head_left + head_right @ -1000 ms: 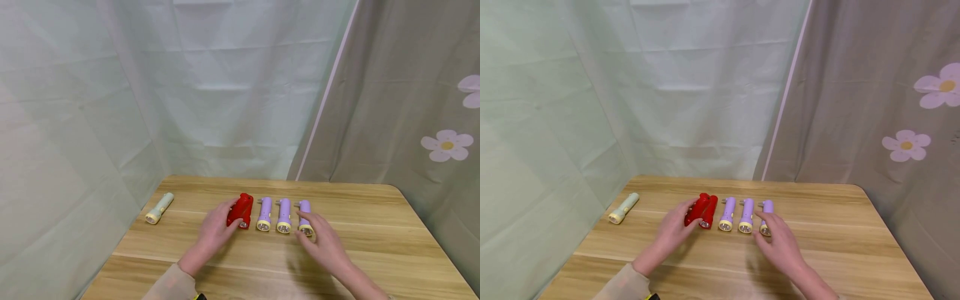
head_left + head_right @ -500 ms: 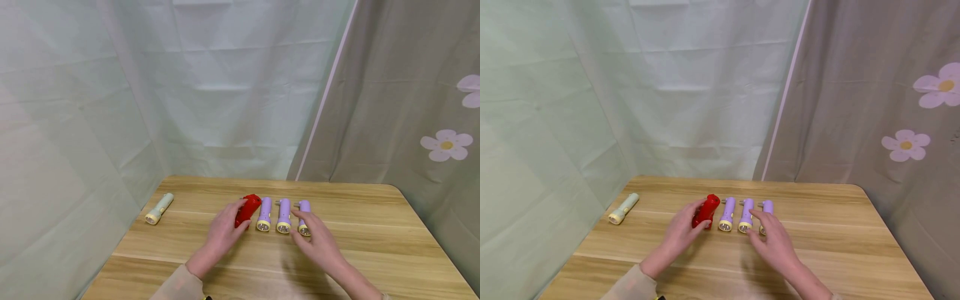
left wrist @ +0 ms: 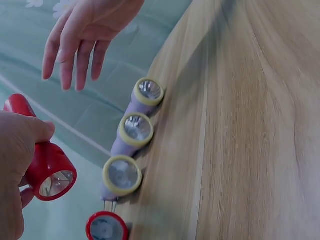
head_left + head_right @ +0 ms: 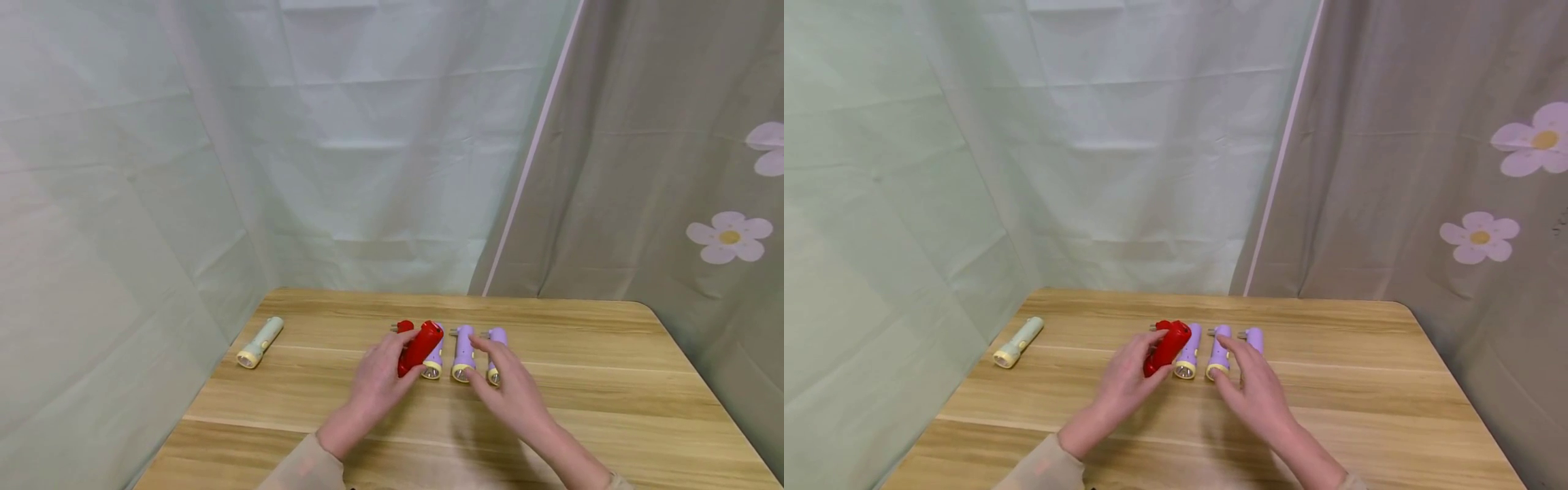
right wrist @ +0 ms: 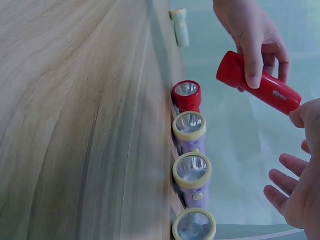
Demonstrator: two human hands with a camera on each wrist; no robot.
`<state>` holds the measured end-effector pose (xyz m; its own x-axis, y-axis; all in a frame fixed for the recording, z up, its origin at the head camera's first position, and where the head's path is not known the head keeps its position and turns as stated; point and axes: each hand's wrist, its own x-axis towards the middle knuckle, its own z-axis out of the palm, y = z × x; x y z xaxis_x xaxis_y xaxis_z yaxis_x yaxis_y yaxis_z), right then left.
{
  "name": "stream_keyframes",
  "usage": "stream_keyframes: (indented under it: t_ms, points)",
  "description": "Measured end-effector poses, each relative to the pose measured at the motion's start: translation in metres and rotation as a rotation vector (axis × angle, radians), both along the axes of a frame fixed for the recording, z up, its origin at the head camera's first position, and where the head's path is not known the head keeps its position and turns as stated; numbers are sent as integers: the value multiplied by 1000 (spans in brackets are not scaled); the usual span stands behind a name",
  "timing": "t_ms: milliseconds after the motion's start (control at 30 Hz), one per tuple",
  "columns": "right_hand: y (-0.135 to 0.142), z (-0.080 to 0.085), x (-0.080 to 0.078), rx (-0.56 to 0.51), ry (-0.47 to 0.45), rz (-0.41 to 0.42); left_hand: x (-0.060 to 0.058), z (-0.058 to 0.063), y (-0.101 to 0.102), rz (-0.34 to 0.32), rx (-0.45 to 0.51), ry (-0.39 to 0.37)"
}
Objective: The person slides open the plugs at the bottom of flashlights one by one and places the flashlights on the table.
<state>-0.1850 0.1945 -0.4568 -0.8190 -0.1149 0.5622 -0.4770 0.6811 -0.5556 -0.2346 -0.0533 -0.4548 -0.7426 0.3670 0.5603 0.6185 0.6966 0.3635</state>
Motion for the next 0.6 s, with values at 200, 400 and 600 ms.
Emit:
stream_keyframes:
  t_ms: [200, 400, 600]
  points:
    - [-6, 2, -2, -114, 3, 46, 4, 2, 11, -24, 12, 63]
    - [-14, 2, -6, -255, -18, 100, 6, -1, 24, -48, 27, 131]
    - [-21, 1, -9, -385, -34, 98, 8, -3, 34, -56, 57, 191]
